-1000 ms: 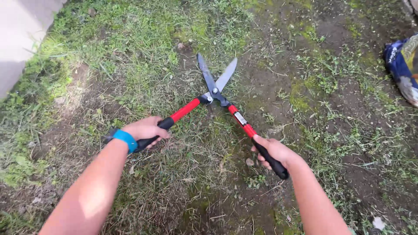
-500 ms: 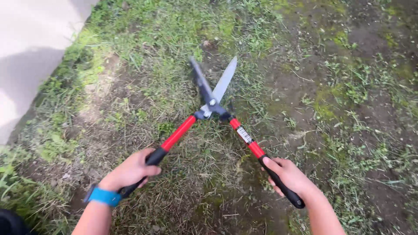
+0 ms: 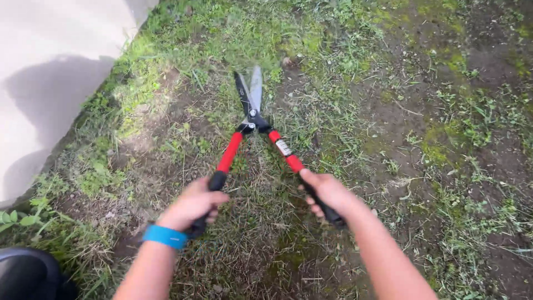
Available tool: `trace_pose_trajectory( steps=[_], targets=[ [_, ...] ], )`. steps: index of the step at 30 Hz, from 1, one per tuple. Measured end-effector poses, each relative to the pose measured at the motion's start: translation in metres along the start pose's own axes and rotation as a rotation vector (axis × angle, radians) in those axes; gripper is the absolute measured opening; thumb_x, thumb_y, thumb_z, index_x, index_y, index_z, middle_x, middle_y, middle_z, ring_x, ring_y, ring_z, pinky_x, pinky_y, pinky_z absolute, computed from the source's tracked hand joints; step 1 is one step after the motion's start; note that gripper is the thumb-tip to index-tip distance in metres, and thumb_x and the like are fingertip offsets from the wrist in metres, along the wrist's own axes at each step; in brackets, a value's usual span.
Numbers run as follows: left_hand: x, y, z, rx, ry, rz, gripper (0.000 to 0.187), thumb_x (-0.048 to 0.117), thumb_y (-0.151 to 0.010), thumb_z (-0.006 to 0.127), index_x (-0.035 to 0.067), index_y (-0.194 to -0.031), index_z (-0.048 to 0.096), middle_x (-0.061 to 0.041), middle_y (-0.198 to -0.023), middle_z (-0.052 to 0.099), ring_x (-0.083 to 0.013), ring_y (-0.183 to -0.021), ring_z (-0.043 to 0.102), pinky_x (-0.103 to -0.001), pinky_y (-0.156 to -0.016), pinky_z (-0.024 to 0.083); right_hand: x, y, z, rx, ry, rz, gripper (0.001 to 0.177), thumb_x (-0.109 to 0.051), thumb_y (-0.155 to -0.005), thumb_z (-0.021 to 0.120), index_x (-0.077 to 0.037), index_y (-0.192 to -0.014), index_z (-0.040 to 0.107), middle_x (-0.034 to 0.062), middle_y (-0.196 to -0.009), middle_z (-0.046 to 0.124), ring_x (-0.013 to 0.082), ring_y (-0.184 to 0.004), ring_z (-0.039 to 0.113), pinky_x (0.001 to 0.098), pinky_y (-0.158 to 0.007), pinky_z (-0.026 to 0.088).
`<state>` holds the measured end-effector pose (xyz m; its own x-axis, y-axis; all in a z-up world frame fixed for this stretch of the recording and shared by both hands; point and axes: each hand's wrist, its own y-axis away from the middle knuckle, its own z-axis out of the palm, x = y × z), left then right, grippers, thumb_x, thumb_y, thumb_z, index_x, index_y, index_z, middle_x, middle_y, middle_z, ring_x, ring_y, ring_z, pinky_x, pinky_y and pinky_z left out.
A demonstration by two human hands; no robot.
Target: The recorder uses garden shears to trim weeds and grass from the ground and near a wall.
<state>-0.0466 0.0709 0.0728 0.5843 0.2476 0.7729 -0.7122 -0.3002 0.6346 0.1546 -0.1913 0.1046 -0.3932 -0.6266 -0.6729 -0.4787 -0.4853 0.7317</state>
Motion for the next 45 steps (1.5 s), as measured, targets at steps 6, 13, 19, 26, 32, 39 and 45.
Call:
trace_pose_trajectory(
  steps=[6,13,19,26,32,39,45],
  targets=[
    [0.016,-0.018,-0.087,-0.059,-0.185,-0.037,0.036,0.016,-0.083,0.075,0.003,-0.11,0.054,-0.004,-0.064,0.056,-0.0148,-0.045,0.053,-0.03,-0.039,0.045,-0.009,-0.032,-0.012,-0.066,0.026,0.034,0.049,-0.053,-0.102,0.044,-0.006,-0.097,0.058,0.0012,-0.056,0.05,0.0133,-0.039,0.046,0.0297,-0.036,0.039],
    [0.035,-0.075,-0.018,0.121,-0.279,0.1,0.031,0.005,-0.084,0.067,0.011,-0.104,0.044,-0.004,-0.062,0.055,-0.0168,-0.046,0.053,-0.034,-0.041,0.045,-0.007,-0.082,0.061,-0.002,-0.345,-0.109,0.042,-0.049,-0.105,0.045,-0.01,-0.09,0.046,0.0013,-0.059,0.051,0.0154,-0.043,0.049,0.0319,-0.042,0.046],
    [0.041,-0.04,-0.088,-0.177,-0.411,-0.052,0.024,0.016,-0.082,0.073,0.012,-0.098,0.057,-0.001,-0.062,0.053,-0.0126,-0.046,0.051,-0.031,-0.039,0.043,0.049,-0.009,-0.005,0.11,-0.122,-0.002,0.054,-0.055,-0.096,0.052,-0.002,-0.093,0.061,0.0061,-0.054,0.053,0.02,-0.037,0.049,0.0354,-0.035,0.041],
    [0.048,-0.07,0.024,-0.114,-0.279,0.013,0.026,0.011,-0.087,0.07,0.006,-0.101,0.048,-0.001,-0.062,0.052,-0.0136,-0.045,0.051,-0.031,-0.041,0.045,0.038,-0.067,0.035,0.039,-0.357,-0.008,0.051,-0.057,-0.101,0.046,-0.007,-0.091,0.049,0.0034,-0.058,0.051,0.0173,-0.04,0.048,0.0336,-0.039,0.045],
    [0.015,-0.048,-0.011,-0.287,-0.069,-0.037,0.029,0.009,-0.085,0.069,0.011,-0.106,0.049,0.0,-0.062,0.049,-0.0126,-0.045,0.05,-0.031,-0.04,0.043,0.049,-0.012,-0.021,0.084,-0.249,0.022,0.05,-0.055,-0.1,0.047,-0.007,-0.091,0.055,0.002,-0.057,0.052,0.0149,-0.04,0.048,0.0314,-0.038,0.042],
    [0.01,-0.037,0.034,-0.185,0.06,-0.063,0.042,0.004,-0.085,0.065,0.017,-0.121,0.047,0.002,-0.063,0.047,-0.0125,-0.045,0.047,-0.031,-0.04,0.045,0.06,-0.053,0.033,0.002,-0.292,-0.007,0.051,-0.057,-0.102,0.048,-0.007,-0.091,0.049,0.0023,-0.057,0.05,0.0163,-0.04,0.046,0.0324,-0.038,0.045],
    [0.012,-0.021,0.025,-0.184,-0.062,0.036,0.037,0.01,-0.083,0.068,0.01,-0.114,0.047,-0.002,-0.06,0.052,-0.0142,-0.043,0.05,-0.032,-0.039,0.042,0.048,-0.011,0.01,0.025,-0.291,-0.019,0.05,-0.055,-0.1,0.05,-0.005,-0.096,0.056,0.0012,-0.057,0.052,0.0142,-0.041,0.048,0.031,-0.038,0.043]
  ],
)
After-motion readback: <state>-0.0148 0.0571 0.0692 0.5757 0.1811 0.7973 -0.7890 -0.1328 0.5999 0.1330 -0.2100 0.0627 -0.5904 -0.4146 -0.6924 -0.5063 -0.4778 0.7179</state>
